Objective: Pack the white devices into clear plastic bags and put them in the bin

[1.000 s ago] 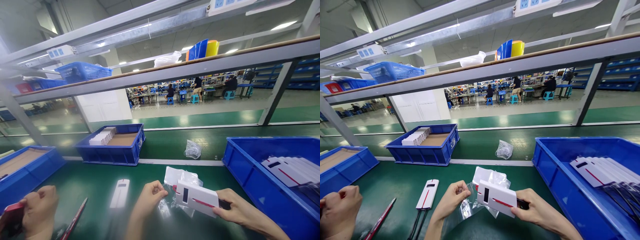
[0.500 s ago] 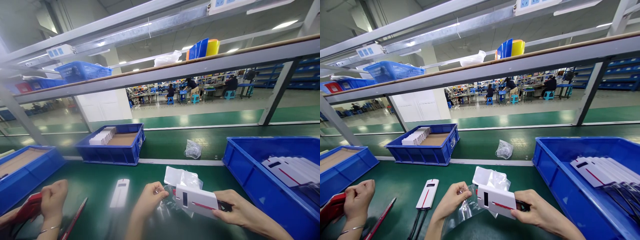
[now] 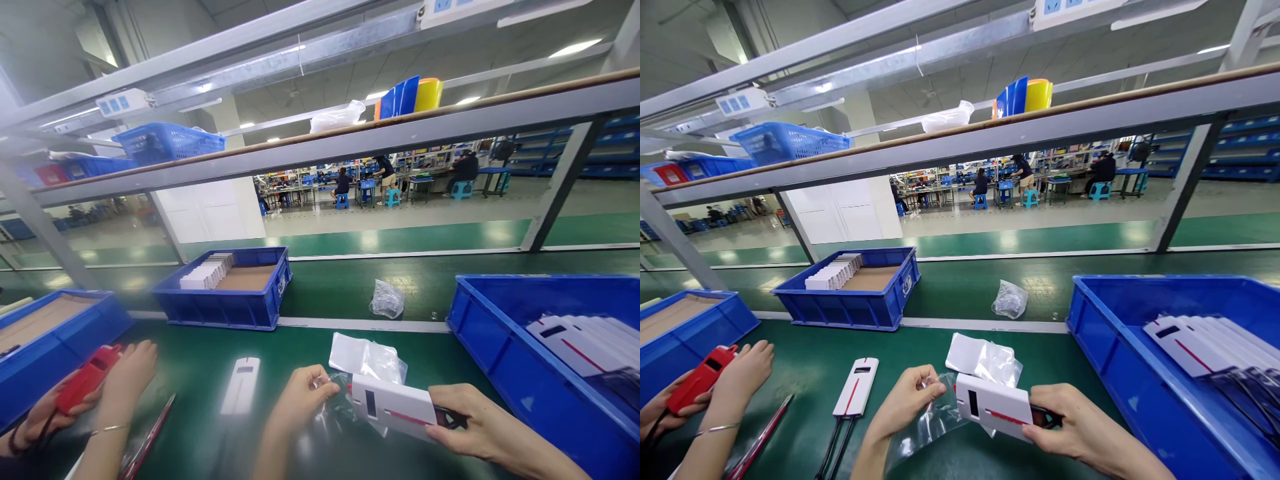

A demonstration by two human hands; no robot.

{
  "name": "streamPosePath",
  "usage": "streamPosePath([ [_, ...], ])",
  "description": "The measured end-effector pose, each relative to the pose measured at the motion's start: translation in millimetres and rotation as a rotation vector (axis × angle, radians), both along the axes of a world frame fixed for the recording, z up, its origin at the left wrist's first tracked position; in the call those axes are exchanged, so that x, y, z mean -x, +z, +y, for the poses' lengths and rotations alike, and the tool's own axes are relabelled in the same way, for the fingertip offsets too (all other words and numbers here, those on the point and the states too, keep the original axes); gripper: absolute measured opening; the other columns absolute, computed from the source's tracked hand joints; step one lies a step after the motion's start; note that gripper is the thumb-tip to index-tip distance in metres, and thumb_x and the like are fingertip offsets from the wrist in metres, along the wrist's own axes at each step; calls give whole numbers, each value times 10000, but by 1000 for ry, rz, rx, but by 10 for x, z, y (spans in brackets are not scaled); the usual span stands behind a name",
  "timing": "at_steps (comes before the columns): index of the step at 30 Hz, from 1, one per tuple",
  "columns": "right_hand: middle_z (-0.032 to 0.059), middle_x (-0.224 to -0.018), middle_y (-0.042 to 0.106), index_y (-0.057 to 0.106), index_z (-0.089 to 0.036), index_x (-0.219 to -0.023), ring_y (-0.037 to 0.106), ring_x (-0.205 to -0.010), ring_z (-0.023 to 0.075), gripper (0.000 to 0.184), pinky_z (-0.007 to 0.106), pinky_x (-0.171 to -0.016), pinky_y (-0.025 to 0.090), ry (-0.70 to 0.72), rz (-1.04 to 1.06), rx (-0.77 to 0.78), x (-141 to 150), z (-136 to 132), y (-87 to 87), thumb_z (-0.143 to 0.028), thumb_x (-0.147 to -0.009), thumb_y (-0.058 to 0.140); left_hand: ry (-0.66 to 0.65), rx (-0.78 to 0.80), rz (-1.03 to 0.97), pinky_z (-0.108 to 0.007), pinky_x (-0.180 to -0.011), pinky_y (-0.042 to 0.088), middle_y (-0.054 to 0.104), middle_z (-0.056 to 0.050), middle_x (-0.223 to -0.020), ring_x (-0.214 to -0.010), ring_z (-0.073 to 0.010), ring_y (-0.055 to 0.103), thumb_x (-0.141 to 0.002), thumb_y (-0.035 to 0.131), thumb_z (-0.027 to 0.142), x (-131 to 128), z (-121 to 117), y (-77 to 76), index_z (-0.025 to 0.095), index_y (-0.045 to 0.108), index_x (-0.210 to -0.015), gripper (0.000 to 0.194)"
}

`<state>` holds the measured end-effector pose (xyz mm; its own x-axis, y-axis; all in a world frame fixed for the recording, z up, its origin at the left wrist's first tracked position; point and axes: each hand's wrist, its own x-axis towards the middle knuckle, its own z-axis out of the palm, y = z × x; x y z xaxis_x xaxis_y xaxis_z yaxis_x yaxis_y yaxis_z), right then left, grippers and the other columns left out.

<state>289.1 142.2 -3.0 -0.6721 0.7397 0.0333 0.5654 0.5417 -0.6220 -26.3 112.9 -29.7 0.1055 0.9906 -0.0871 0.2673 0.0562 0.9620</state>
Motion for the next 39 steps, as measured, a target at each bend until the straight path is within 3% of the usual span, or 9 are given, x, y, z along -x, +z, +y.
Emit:
streamPosePath([
  [9,5,-817,663,677,-226,-860,578,-727,172,185,238,-642,392,0,8,-19,-99,18,-33,-383,-925,603,10,13,17,-230,-540,264,447,56,-577,-540,-91,396,-803,663,416,1,21,-27,180,501,-666,317],
  [39,-30,-719,593,582,-202,-719,467,-653,139,254,252,-577,295,-24,-75,3,-78,36,-69,-378,-900,614,-49,14,-29,-221,-537,297,507,38,-558,-534,-102,458,-807,685,402,-22,-22,-5,181,538,-682,294],
])
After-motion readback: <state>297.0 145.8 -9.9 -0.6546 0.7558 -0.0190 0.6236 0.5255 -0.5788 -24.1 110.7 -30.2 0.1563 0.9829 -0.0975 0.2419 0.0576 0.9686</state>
